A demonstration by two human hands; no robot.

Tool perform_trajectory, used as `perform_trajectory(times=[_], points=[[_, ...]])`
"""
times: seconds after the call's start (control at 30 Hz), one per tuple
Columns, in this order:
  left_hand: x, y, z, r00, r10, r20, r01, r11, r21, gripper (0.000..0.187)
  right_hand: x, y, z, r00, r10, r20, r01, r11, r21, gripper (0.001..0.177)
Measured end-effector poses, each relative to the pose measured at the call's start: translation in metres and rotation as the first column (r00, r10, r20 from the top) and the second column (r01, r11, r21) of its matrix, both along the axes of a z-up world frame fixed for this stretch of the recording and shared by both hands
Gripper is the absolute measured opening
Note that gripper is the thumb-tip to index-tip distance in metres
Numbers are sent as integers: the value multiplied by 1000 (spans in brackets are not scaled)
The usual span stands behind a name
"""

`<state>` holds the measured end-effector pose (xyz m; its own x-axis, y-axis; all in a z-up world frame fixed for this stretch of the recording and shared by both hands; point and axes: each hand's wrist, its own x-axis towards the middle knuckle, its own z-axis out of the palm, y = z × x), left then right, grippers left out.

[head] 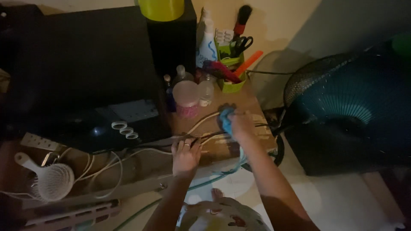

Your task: Cleaning and wiping down various household objects on a shelf using a cloth.

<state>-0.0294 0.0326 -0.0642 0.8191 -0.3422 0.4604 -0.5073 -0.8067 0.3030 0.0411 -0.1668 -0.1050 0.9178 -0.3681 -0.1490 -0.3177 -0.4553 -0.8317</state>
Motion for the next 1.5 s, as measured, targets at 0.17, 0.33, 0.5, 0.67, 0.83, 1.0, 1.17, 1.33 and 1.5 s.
perform_trajectory(times=[0.17, 0.33, 0.5, 0.67, 0.83, 1.0, 1.17, 1.33, 1.5], points=[[2, 4, -1, 1000, -21, -3, 21, 1000, -23, 21, -11, 35, 54, 976, 200, 81, -165, 935, -315, 34], [5, 8, -10, 997, -19, -70, 16, 999, -39, 27, -7, 8, 15, 865, 500, 39, -461, 822, -333, 32], [19, 5, 11, 983, -85, 163, 84, 996, 16, 70, -38, -31, 108, 968, 233, 96, -195, 933, -302, 26], [17, 13, 4, 995, -100, -5, 100, 985, 139, 59, -39, -36, 105, 964, 209, 162, -132, 913, -386, 34], [8, 22, -16, 991, -129, -34, 132, 988, 85, 33, -36, 12, 124, 944, 317, 86, -265, 890, -371, 48], [-4, 39, -24, 951, -283, 121, 277, 958, 68, 27, -10, 101, 81, 897, 402, -185, -398, 915, 64, 28], [-7, 47, -10, 955, -294, 37, 293, 956, 17, 30, 22, 29, 20, 924, 345, -164, -379, 879, -289, 26], [-5, 47, -3, 946, -305, 112, 314, 946, -76, 25, 14, -29, 91, 958, 185, -221, -284, 470, -836, 33], [-5, 45, 0, 954, -296, 53, 300, 947, -114, 22, 42, -16, 0, 903, 313, -293, -429, 650, -627, 31]])
